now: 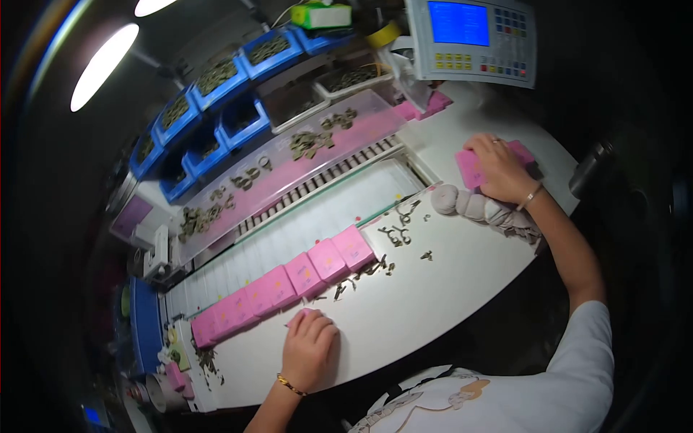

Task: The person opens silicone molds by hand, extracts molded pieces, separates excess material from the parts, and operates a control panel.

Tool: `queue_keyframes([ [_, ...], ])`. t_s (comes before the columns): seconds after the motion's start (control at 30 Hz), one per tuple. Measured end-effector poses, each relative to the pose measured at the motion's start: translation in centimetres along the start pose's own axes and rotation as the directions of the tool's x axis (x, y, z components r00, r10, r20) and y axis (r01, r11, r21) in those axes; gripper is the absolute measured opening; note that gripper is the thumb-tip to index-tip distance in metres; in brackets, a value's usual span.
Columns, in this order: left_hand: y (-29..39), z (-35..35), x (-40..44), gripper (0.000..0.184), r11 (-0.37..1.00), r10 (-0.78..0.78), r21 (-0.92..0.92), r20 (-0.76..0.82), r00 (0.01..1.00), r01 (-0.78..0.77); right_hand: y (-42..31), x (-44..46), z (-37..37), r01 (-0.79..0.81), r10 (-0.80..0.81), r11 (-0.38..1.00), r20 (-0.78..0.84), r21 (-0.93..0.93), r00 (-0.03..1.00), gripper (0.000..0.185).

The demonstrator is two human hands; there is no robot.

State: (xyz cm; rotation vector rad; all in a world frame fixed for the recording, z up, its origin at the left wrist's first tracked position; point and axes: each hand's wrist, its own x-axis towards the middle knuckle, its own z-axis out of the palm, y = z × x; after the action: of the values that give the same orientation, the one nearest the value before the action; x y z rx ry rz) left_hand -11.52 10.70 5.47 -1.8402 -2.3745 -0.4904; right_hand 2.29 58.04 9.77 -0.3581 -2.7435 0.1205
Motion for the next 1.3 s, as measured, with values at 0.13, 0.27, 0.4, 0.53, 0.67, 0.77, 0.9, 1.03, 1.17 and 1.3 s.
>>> queue_keyframes([
  [0.13, -0.2, -1.2, -0.6, 0.025, 0.972, -0.171, 0.152, -0.060, 0.983, 0.179, -7.4, -1.7, -1.7, 0.171, -0.141, 0.982, -0.279, 0.084, 0.950, 0.062],
  [0.27, 3.9, -1.4, 1.8, 0.071, 0.638, -0.432, -0.739, -0.109, 0.895, 0.218, -18.6, -5.3, 0.7, 0.502, -0.458, 0.821, -0.210, 0.273, 0.864, 0.062],
  [0.4, 4.3, 0.4, 1.8, 0.069, 0.498, -0.412, -0.830, 0.028, 0.911, 0.251, -23.6, -7.0, 3.7, 0.648, -0.578, 0.742, -0.326, 0.171, 0.748, 0.051],
  [0.53, 3.3, 0.8, 0.4, 0.054, 0.754, -0.356, -0.626, -0.131, 0.925, 0.202, -24.9, -7.0, 4.5, 0.592, -0.519, 0.722, -0.287, 0.357, 0.806, 0.039],
  [0.67, 2.2, 2.0, -0.9, 0.054, 0.768, -0.323, -0.608, -0.094, 0.942, 0.203, -25.0, -6.7, 4.7, 0.536, -0.517, 0.709, -0.180, 0.457, 0.837, 0.030],
  [0.77, 1.6, 0.8, -1.1, 0.052, 0.476, -0.340, -0.846, 0.077, 0.937, 0.242, -25.3, -6.7, 4.3, 0.486, -0.489, 0.728, -0.131, 0.483, 0.862, 0.026],
  [0.9, 0.9, 1.2, -1.0, 0.042, 0.528, -0.318, -0.826, 0.024, 0.948, 0.198, -25.8, -6.0, 4.2, 0.486, -0.490, 0.735, -0.125, 0.472, 0.862, 0.022],
  [1.03, 1.0, 2.1, -0.8, 0.037, 0.668, -0.244, -0.736, -0.078, 0.967, 0.109, -25.8, -5.5, 4.2, 0.556, -0.554, 0.731, -0.132, 0.394, 0.822, 0.023],
  [1.17, 1.7, 4.1, -0.3, 0.027, 0.624, -0.466, -0.764, -0.198, 0.862, 0.162, -25.6, -6.0, 4.2, 0.619, -0.628, 0.703, -0.103, 0.349, 0.771, 0.023],
  [1.3, 1.0, 4.2, 1.5, 0.020, 0.714, -0.401, -0.687, -0.248, 0.882, 0.131, -25.4, -9.6, 6.5, 0.644, -0.634, 0.656, -0.175, 0.392, 0.753, 0.019],
])
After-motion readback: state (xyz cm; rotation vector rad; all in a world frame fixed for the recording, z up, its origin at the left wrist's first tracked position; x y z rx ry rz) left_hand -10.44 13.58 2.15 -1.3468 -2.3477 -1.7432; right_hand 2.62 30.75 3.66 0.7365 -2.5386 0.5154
